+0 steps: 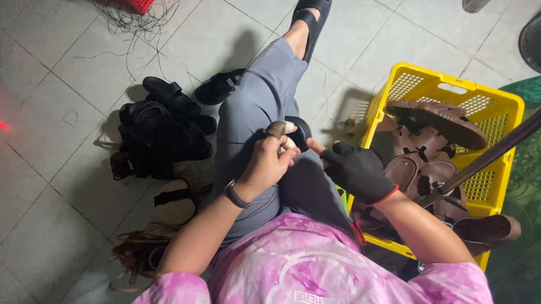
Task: A person is hand-sewing the sole of a black shoe using a needle and thread while sitting on the floor.
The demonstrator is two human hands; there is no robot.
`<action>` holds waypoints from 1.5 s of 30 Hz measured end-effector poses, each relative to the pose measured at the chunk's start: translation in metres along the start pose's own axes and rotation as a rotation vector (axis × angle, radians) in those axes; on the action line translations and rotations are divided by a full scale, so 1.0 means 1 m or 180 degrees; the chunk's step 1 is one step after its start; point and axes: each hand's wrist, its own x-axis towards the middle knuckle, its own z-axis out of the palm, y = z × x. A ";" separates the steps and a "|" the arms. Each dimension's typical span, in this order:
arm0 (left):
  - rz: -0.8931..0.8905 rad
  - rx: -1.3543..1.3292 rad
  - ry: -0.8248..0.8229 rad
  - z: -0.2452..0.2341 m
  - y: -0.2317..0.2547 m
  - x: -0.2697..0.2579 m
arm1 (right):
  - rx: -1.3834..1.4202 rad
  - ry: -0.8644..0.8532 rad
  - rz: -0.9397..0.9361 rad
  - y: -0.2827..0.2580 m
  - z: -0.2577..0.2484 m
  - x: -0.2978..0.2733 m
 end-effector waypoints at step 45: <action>-0.0432 0.2199 -0.1180 -0.035 -0.001 -0.032 | 0.3717 0.0780 0.1680 -0.009 0.057 0.014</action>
